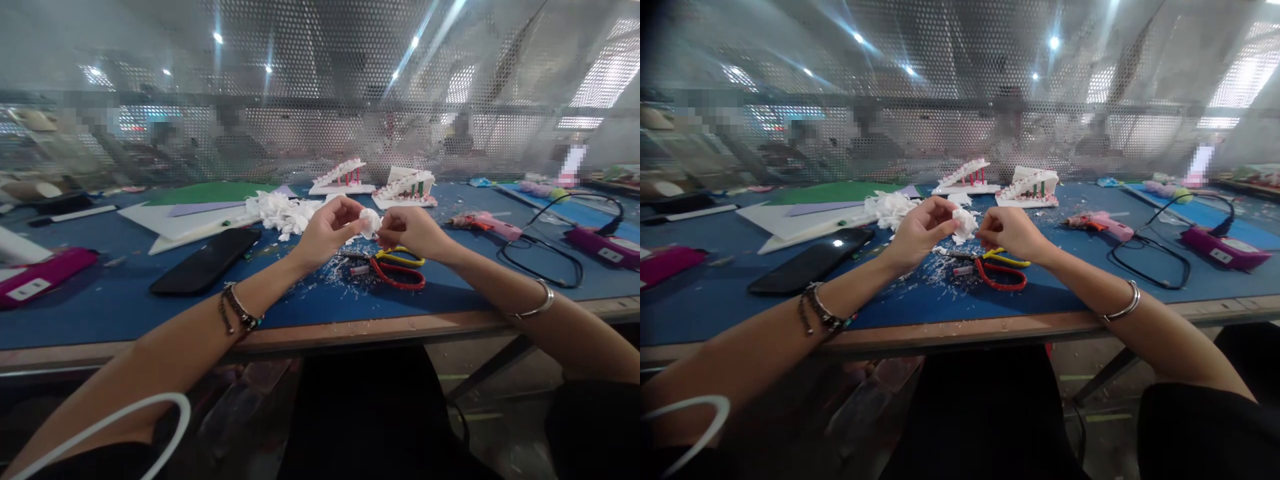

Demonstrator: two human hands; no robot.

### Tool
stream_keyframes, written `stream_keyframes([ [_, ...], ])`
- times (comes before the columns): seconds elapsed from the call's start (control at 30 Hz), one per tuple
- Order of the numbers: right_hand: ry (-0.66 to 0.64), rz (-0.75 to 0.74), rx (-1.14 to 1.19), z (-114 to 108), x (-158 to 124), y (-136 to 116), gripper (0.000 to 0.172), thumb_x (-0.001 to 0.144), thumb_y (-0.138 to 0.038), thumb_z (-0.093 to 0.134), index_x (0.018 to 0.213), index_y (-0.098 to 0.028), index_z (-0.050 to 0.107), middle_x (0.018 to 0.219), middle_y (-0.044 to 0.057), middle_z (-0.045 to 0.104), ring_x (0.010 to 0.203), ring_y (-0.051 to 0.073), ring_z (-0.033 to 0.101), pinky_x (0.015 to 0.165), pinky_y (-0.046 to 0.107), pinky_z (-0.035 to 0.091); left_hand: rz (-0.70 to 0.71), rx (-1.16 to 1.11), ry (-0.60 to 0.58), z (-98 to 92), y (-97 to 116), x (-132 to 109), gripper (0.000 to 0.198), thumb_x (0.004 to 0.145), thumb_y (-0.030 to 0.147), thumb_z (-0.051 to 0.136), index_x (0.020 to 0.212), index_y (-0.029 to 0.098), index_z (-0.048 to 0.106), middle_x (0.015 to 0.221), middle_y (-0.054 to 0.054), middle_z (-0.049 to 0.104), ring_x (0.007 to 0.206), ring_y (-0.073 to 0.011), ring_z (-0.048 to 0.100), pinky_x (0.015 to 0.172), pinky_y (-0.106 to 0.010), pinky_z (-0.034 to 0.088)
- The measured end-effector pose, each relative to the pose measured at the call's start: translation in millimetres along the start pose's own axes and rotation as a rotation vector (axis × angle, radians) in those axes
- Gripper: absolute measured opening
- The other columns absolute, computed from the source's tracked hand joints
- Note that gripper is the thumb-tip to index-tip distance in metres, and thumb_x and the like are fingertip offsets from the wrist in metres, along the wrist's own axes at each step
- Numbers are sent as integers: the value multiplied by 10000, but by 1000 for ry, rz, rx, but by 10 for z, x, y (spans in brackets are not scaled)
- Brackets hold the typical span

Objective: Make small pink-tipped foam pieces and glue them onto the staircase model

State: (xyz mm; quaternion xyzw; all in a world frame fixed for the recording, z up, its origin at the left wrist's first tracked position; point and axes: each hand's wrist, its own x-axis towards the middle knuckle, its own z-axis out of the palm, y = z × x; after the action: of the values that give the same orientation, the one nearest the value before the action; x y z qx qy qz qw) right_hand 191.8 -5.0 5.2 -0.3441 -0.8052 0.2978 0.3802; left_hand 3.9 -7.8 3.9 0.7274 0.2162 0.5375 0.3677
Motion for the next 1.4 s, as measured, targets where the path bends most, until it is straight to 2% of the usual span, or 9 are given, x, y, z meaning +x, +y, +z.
stream_keyframes([
  [0.17, -51, 43, 51, 2, -11, -64, 146, 773, -238, 543, 664, -141, 531, 664, 29, 645, 562, 104, 642, 527, 217, 529, -19, -10, -5, 2, -5, -15, 222, 693, 248, 666, 829, 155, 517, 771, 13, 550, 700, -69, 527, 657, -193, 442],
  [0.4, -53, 85, 99, 5, -11, -144, 332, 900, -307, 333, 645, -149, 475, 609, 31, 626, 500, 81, 627, 465, 176, 503, -14, 21, -23, 6, -9, -19, 199, 704, 229, 653, 821, 155, 509, 759, 15, 546, 673, -60, 527, 624, -172, 449],
  [0.63, 44, -33, 98, 6, -16, -100, 192, 837, -273, 477, 681, -168, 434, 574, -15, 598, 486, 69, 611, 461, 175, 499, 26, 123, -56, 6, 3, -35, 217, 706, 248, 664, 838, 148, 522, 760, 8, 557, 670, -61, 543, 599, -163, 459],
  [0.8, -50, 28, 111, 27, -22, -91, 102, 763, -95, 520, 706, -158, 464, 584, -29, 602, 526, 76, 626, 499, 179, 513, 73, 235, -84, 11, -5, -49, 222, 696, 238, 672, 850, 149, 539, 775, 4, 576, 673, -67, 554, 618, -176, 473],
  [0.93, -70, 81, 65, 17, -6, -70, 201, 857, -230, 426, 689, -147, 499, 609, 7, 617, 492, 76, 616, 474, 190, 502, 101, 265, -80, 12, -13, -50, 226, 695, 245, 671, 857, 151, 544, 779, 3, 578, 673, -72, 555, 621, -187, 481],
  [1.07, 41, -67, -9, -21, -17, -103, 423, 913, -389, 269, 654, -143, 496, 592, 21, 598, 458, 52, 572, 463, 177, 457, 74, 227, -70, 13, 0, -42, 220, 706, 264, 664, 838, 148, 533, 766, 4, 559, 670, -69, 544, 603, -178, 472],
  [1.17, 47, -205, -2, -33, -45, -147, 294, 848, -433, 444, 762, -154, 488, 613, -11, 571, 505, 53, 560, 482, 173, 435, 28, 163, -73, 21, 11, -42, 218, 713, 274, 659, 830, 150, 523, 763, 4, 551, 671, -67, 541, 586, -168, 459],
  [1.27, 36, -242, -32, -19, -61, -160, 287, 734, -400, 628, 779, -172, 459, 612, -40, 523, 507, 42, 506, 458, 166, 389, 7, 125, -103, 35, 20, -56, 223, 707, 271, 669, 834, 153, 529, 789, 0, 554, 696, -68, 544, 618, -172, 466],
  [1.4, -24, -229, -1, 6, -61, -147, 248, 797, -385, 556, 760, -181, 421, 604, -52, 477, 492, 30, 486, 451, 165, 377, -16, 112, -133, 42, 29, -76, 214, 703, 263, 675, 824, 152, 537, 786, -5, 558, 724, -81, 552, 633, -179, 473],
])
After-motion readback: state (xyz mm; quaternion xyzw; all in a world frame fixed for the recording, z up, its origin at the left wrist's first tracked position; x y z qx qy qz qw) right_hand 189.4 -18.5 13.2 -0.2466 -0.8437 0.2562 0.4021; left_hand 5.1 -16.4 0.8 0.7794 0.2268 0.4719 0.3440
